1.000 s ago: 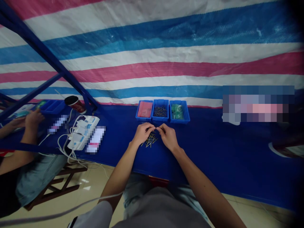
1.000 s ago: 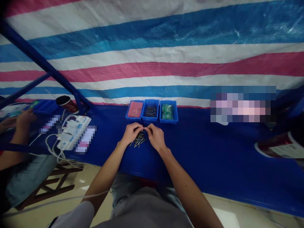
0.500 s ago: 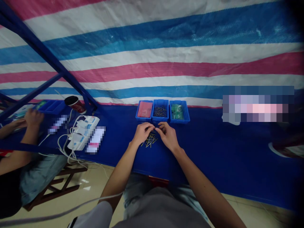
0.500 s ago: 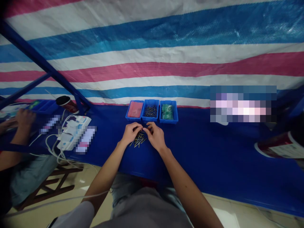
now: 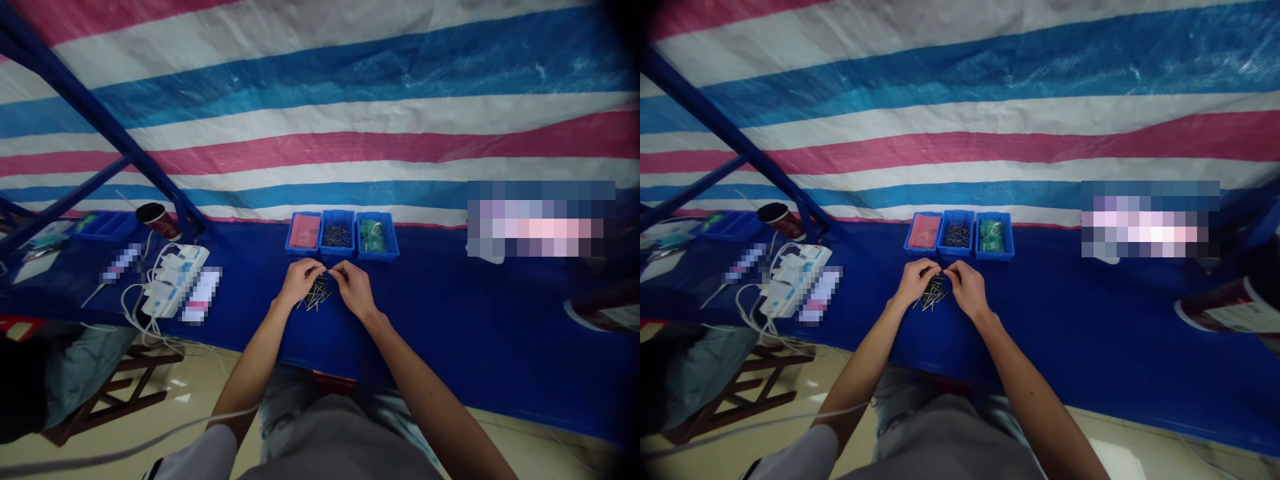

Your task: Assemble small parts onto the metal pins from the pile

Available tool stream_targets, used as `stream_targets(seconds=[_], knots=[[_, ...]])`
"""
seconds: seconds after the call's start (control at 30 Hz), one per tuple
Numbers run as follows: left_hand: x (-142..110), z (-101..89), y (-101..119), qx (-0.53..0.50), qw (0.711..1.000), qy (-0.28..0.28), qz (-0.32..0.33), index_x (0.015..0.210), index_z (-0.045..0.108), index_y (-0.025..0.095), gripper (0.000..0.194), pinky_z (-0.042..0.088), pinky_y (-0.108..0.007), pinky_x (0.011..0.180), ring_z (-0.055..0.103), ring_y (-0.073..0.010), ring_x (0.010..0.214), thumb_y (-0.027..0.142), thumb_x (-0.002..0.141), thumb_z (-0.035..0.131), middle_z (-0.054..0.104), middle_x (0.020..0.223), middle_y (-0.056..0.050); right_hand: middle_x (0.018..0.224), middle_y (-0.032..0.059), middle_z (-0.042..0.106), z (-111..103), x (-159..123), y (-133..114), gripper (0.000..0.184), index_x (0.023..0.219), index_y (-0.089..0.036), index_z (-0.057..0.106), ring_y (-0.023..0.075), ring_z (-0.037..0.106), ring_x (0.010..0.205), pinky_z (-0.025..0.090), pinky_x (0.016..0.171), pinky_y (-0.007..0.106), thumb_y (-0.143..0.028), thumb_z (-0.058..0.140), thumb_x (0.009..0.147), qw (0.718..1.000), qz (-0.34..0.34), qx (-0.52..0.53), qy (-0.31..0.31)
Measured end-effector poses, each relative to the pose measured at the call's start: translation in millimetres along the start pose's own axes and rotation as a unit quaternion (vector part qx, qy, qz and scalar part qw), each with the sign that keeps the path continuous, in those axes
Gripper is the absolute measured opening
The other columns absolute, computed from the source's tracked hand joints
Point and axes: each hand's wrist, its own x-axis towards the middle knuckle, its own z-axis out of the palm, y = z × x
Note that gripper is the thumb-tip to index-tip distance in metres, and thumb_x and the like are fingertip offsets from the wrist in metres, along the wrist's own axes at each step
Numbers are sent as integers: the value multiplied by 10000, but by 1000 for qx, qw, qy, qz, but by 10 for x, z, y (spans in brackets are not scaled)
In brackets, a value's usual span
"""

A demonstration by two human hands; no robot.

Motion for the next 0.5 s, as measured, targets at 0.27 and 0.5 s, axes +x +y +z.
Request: stream_targets(seconds=[0.27,0.5], knots=[[-3,11,-2,-2,1000,-1,0,819,705,169,233,434,-239,662,602,-129,681,322,940,577,687,754,-20,694,12,618,-4,0,3,302,755,-208,552,163,552,629,378,614,265,-399,482,978,1000,-7,-26,6],[-4,8,5,-5,1000,-4,-2,832,712,173,217,447,-245,675,615,-137,696,318,934,588,694,763,-24,656,7,603,1,-7,8,354,727,-215,529,158,542,590,377,605,261,-423,438,999,999,0,-50,0]])
